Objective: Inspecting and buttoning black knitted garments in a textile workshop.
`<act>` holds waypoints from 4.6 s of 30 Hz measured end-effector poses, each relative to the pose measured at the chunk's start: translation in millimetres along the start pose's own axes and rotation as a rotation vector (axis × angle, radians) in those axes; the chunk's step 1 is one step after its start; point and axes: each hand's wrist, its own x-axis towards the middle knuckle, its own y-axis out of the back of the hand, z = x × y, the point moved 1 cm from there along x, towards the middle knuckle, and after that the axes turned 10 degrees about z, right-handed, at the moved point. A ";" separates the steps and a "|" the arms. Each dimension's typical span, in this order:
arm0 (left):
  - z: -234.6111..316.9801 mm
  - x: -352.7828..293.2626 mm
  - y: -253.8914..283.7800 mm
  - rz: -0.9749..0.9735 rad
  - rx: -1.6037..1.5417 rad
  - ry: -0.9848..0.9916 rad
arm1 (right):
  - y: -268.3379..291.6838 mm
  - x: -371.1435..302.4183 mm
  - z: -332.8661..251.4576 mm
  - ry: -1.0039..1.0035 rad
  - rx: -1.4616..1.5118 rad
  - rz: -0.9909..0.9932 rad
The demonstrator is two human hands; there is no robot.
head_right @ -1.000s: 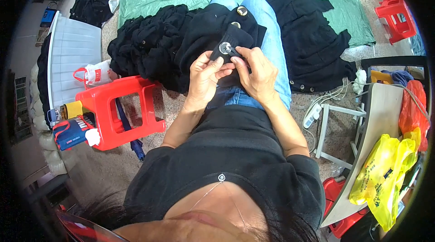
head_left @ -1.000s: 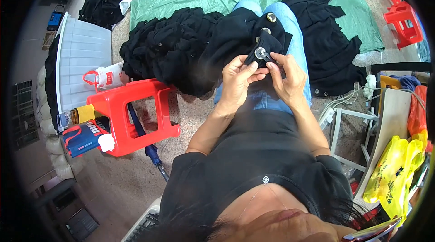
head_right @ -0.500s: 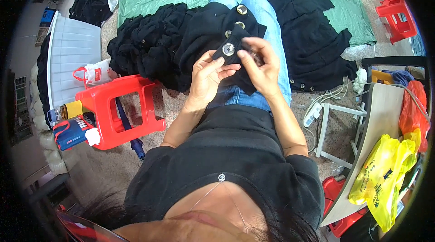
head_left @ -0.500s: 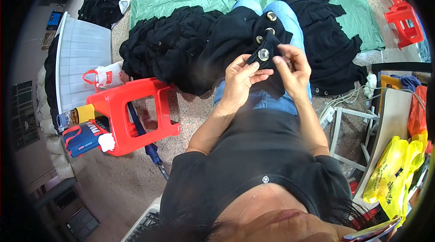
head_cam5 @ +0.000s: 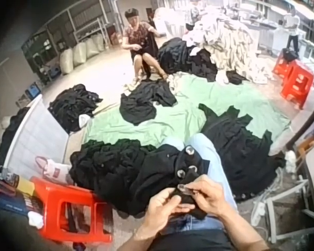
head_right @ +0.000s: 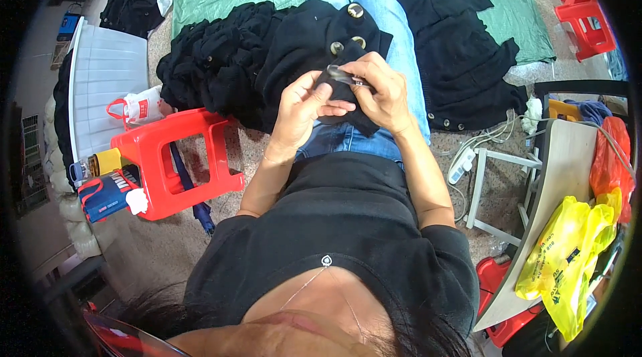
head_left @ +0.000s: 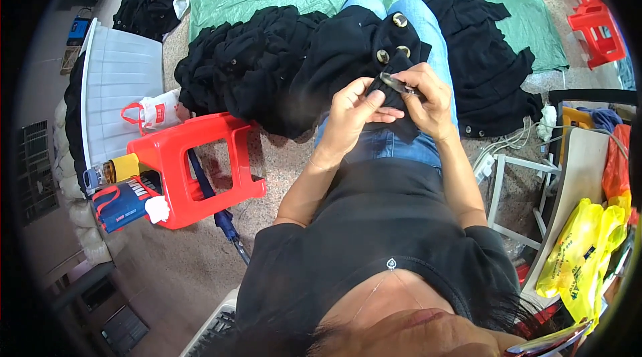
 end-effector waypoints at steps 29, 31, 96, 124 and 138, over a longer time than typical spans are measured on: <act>-9.0 -0.2 -10.1 0.211 0.272 -0.318 | 5.4 -17.4 -11.9 -0.082 -0.098 0.106; -9.4 -0.6 -9.3 0.214 0.273 -0.326 | 4.5 -15.5 -13.5 -0.084 -0.090 0.100; -15.3 1.2 -10.0 0.255 0.365 -0.441 | 1.3 -34.4 -10.0 -0.551 0.349 0.146; -19.6 19.3 91.5 0.516 1.540 -1.180 | 13.6 -2.2 44.9 -0.025 -0.757 -0.426; 5.7 35.9 156.2 1.230 0.985 -1.036 | 78.7 45.4 -0.7 -0.570 -0.032 -0.072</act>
